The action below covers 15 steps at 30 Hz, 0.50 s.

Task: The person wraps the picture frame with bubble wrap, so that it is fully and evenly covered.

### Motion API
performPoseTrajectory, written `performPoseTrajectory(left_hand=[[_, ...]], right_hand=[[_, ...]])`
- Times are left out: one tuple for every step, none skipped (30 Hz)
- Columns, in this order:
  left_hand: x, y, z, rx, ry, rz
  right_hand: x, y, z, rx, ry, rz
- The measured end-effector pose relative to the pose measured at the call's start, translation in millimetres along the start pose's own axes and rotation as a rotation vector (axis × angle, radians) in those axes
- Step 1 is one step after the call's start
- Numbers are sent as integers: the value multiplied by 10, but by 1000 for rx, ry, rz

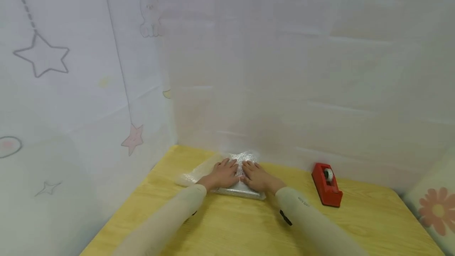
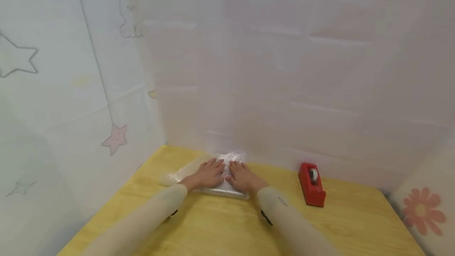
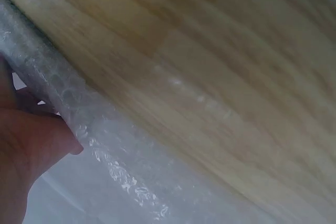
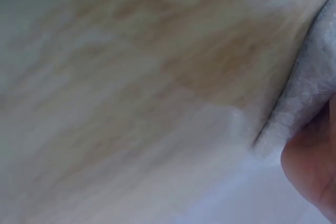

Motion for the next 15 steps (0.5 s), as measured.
performPoseTrajectory(left_hand=[[16, -26, 19, -7, 0, 7], [-2, -34, 53, -14, 1, 2], [-6, -56, 98, -17, 0, -2], [-2, -79, 148, -18, -4, 2], [-12, -100, 208, -17, -3, -5], [-33, -115, 279, -11, 1, -14], [-48, -136, 355, 2, -3, -18], [-53, -157, 428, 16, 0, -24], [-45, -190, 498, 31, 2, -24], [-30, -229, 567, 51, -1, -22], [-10, -271, 633, 73, -8, -17], [8, -314, 700, 97, -11, -10], [27, -363, 767, 122, -16, 1], [44, -416, 832, 150, -28, 12], [51, -469, 898, 177, -39, 24]], right_hand=[[-11, 2, 9, -5, 11, -4], [-19, -1, 19, -6, 23, -10], [-31, 11, 23, -4, 30, -17], [-25, 17, 46, -4, 39, -21], [-24, 26, 63, -4, 39, -20], [-16, 33, 80, -4, 56, -20], [-21, 41, 82, -1, 59, -24], [-22, 50, 87, 2, 59, -27], [-17, 56, 93, 2, 60, -27], [0, 56, 110, -2, 61, -26], [2, 59, 106, -1, 58, -32], [13, 59, 105, -1, 66, -40], [14, 60, 98, 0, 58, -45], [15, 62, 90, 0, 58, -50], [15, 64, 77, -2, 59, -50]])
Point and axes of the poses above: each hand's wrist, its own y-axis towards the middle knuckle, its own x-axis out of the back of the hand, z = x × y, the point moved 6 cm from there along y, towards the middle knuckle, and after that the axes turned 11 degrees about y, right-handed, at the moved point
